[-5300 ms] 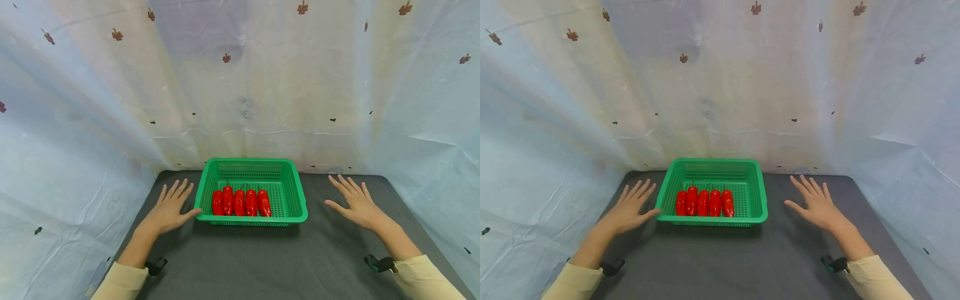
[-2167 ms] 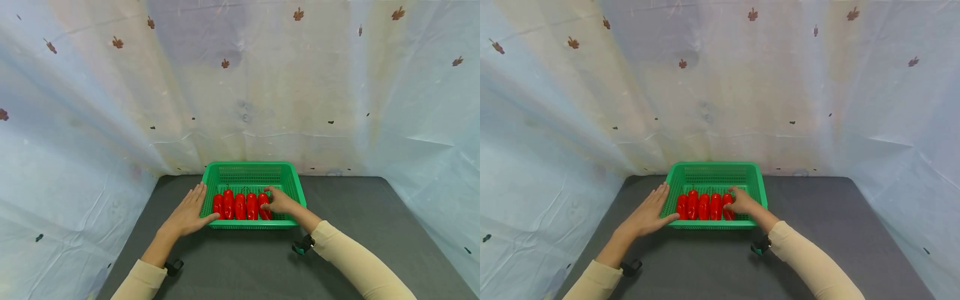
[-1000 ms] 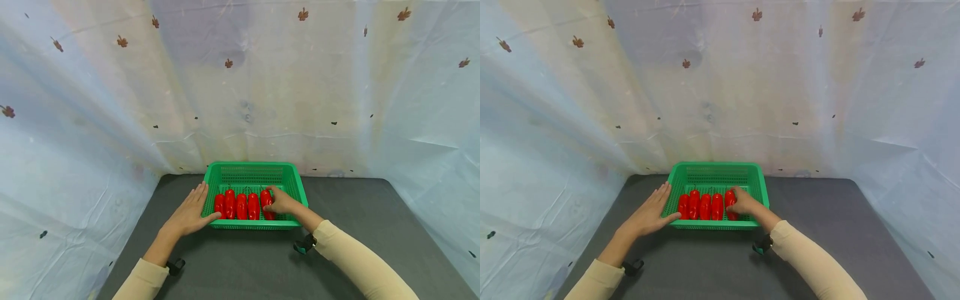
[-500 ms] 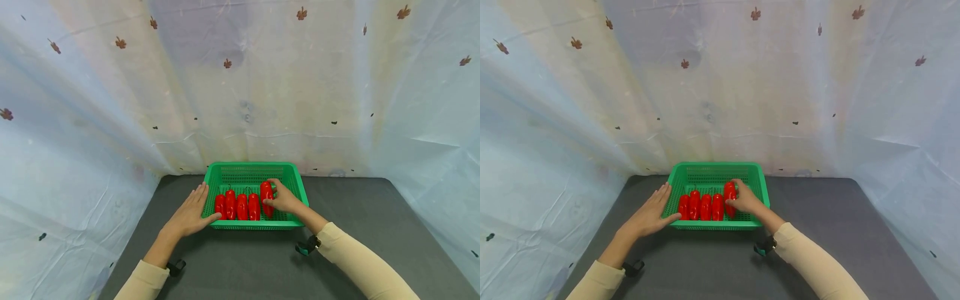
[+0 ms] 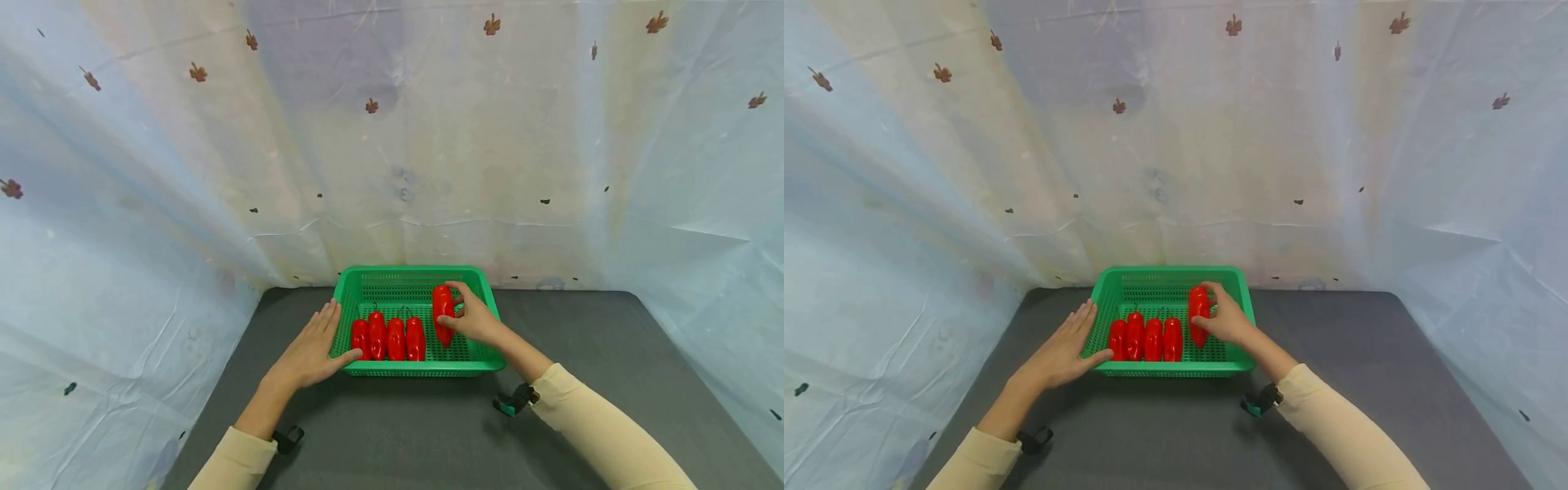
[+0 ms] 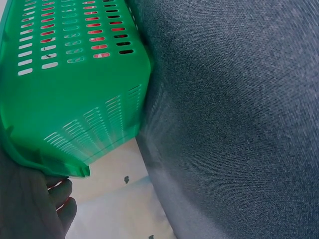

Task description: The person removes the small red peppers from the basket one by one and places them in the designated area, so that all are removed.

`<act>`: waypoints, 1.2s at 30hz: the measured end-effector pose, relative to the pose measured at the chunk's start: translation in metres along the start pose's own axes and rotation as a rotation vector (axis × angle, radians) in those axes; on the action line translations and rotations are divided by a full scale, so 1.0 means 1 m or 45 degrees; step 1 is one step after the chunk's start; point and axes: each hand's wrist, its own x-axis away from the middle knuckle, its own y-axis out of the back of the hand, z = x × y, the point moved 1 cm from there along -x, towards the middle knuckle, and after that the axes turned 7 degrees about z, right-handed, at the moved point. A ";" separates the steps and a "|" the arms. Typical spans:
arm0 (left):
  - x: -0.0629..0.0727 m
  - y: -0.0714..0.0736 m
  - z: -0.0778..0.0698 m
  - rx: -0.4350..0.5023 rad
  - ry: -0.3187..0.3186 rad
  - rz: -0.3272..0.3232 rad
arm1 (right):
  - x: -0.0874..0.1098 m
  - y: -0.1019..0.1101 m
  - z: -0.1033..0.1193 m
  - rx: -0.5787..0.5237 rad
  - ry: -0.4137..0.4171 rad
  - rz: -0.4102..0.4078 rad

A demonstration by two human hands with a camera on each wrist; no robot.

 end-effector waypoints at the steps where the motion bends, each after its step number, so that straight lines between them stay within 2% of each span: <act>1: 0.000 0.000 0.000 0.000 -0.001 0.000 | 0.001 0.002 0.000 -0.007 0.005 0.001; 10: 0.000 0.001 -0.001 0.003 -0.010 -0.005 | 0.014 0.028 0.005 0.067 0.043 -0.047; 23: 0.000 0.003 -0.002 0.000 -0.011 -0.007 | 0.040 0.063 0.002 0.030 0.161 -0.104; 36: 0.001 0.001 -0.001 0.014 -0.003 -0.001 | 0.066 0.088 -0.005 0.051 0.108 -0.144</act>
